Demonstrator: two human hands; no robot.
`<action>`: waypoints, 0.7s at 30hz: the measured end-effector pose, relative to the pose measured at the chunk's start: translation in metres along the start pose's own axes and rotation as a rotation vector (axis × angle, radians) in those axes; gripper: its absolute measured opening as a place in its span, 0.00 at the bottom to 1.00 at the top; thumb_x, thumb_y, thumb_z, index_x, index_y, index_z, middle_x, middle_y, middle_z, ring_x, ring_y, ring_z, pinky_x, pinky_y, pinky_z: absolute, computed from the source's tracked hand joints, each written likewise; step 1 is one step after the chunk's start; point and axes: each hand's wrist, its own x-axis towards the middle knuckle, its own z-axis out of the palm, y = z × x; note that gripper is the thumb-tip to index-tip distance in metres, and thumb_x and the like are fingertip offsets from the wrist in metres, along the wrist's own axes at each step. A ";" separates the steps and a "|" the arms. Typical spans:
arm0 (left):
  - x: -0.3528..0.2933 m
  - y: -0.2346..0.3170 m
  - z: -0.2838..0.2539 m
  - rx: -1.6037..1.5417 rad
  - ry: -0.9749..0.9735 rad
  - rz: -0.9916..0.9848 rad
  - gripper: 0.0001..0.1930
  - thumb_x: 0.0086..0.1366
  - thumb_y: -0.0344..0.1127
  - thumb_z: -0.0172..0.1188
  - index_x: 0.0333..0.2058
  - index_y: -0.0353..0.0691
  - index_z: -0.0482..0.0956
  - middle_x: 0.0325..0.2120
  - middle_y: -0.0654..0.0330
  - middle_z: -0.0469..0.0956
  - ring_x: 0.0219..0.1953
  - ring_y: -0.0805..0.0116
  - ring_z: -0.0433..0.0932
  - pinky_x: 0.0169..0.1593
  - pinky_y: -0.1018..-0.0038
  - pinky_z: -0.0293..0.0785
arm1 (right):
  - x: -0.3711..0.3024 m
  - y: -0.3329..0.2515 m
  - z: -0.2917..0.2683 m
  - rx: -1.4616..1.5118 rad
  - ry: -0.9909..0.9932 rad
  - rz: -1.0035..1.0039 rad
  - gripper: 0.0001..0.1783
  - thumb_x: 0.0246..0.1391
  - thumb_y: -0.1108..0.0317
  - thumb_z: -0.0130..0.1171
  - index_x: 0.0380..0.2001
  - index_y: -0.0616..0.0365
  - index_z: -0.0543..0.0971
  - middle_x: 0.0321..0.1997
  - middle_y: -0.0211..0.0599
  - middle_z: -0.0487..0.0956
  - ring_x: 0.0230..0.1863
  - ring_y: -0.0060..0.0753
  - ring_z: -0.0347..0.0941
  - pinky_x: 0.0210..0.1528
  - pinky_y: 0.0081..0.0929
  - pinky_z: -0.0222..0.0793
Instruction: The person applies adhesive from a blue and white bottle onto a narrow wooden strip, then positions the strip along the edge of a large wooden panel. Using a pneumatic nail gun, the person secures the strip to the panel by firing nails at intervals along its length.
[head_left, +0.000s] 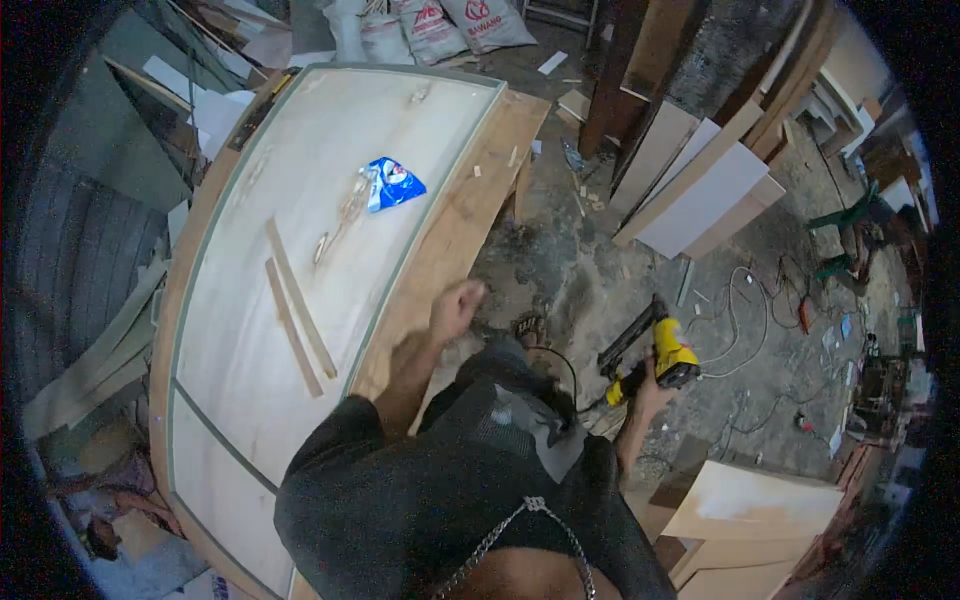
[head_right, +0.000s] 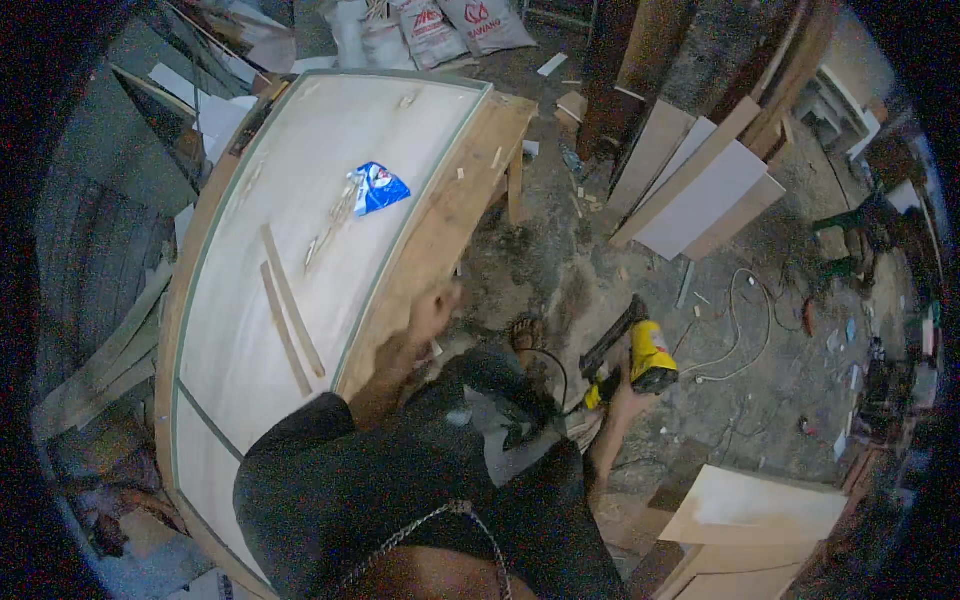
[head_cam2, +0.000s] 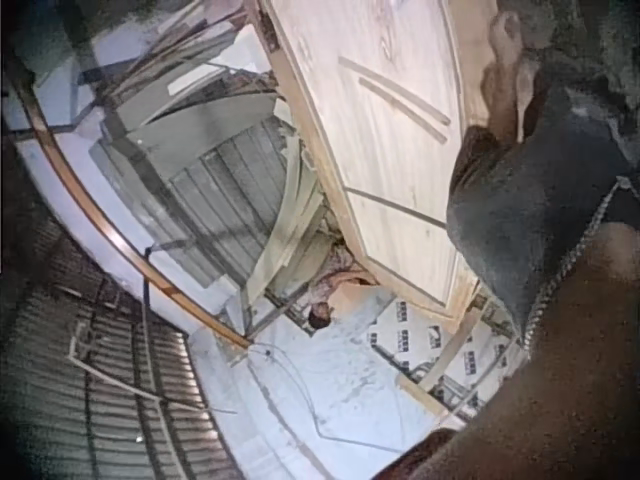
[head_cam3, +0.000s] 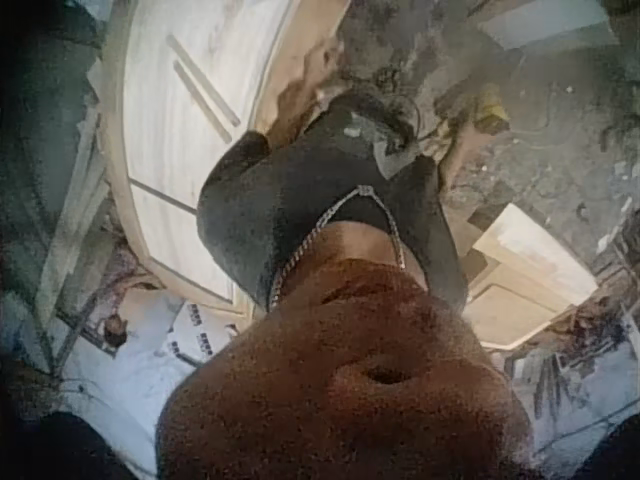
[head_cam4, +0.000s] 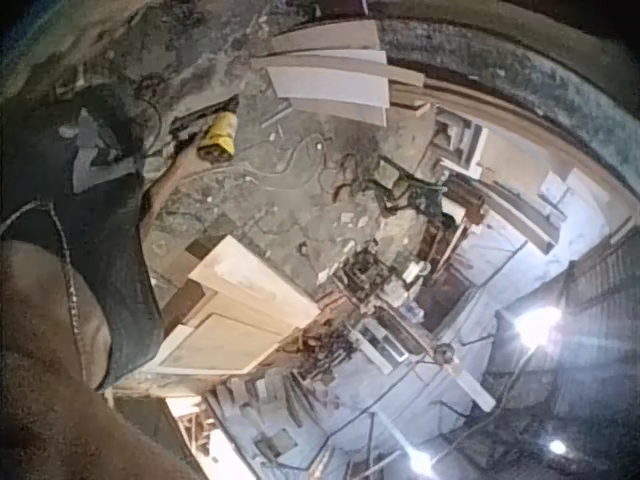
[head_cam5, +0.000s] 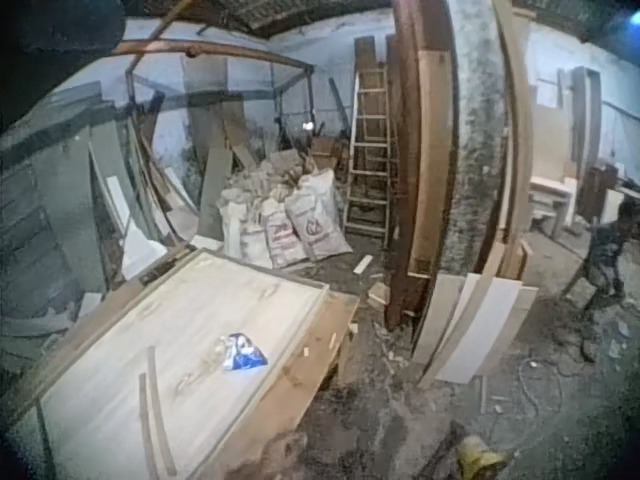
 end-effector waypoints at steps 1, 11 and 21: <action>0.045 0.013 0.002 -0.009 0.032 -0.017 0.14 0.60 0.42 0.55 0.35 0.37 0.77 0.22 0.50 0.74 0.25 0.57 0.75 0.30 0.68 0.70 | 0.020 -0.010 0.018 0.071 -0.014 -0.025 0.23 0.42 0.70 0.67 0.42 0.64 0.71 0.34 0.37 0.75 0.31 0.28 0.72 0.34 0.28 0.70; 0.365 -0.011 0.019 0.376 0.156 0.164 0.25 0.53 0.44 0.60 0.46 0.38 0.69 0.42 0.51 0.72 0.39 0.54 0.73 0.43 0.65 0.71 | 0.153 -0.097 0.184 0.712 -0.403 0.500 0.09 0.52 0.68 0.56 0.34 0.62 0.71 0.24 0.35 0.74 0.26 0.30 0.71 0.32 0.27 0.68; 0.508 -0.082 0.052 0.765 -0.207 0.279 0.26 0.48 0.51 0.61 0.43 0.41 0.73 0.43 0.54 0.73 0.53 0.55 0.65 0.61 0.52 0.44 | 0.221 -0.113 0.355 0.371 -0.683 1.196 0.20 0.53 0.64 0.53 0.46 0.63 0.68 0.41 0.42 0.73 0.34 0.33 0.68 0.37 0.30 0.65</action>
